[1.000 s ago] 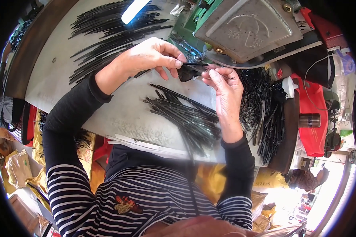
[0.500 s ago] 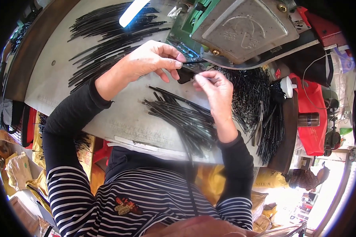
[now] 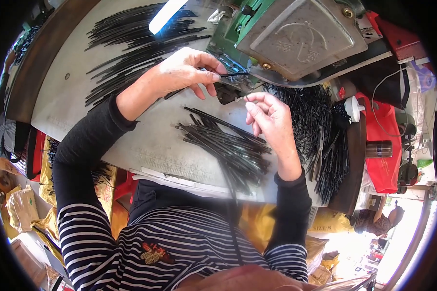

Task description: The person inserts thin black rods one by one into an industrial machine by hand for processing or assembly.

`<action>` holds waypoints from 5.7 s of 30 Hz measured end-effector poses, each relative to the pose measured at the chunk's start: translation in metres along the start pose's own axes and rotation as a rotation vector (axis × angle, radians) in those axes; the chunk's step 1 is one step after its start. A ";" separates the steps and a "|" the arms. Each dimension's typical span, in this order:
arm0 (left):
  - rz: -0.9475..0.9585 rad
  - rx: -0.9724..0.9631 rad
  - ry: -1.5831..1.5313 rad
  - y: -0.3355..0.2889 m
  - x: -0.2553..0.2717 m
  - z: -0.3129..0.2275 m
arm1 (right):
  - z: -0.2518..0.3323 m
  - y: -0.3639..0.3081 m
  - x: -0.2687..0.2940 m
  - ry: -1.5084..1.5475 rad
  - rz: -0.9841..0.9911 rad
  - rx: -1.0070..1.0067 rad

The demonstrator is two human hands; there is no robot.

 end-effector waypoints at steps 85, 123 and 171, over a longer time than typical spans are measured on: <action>-0.537 -0.168 1.524 -0.016 0.058 0.008 | -0.021 0.017 0.008 0.753 -0.136 0.051; -0.393 -0.056 1.505 -0.009 0.056 0.007 | -0.008 0.006 -0.011 0.329 0.122 -0.054; -0.253 -0.172 0.601 0.014 -0.020 -0.024 | 0.003 0.010 -0.017 0.279 0.113 -0.108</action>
Point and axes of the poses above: each hand's wrist, its own y-axis towards the middle knuckle, its own x-axis out of the back of the hand, z = x × y, the point moved 2 cm from there along y, towards the middle knuckle, and after that the axes turned 13 degrees about y, right-handed, at the moved point
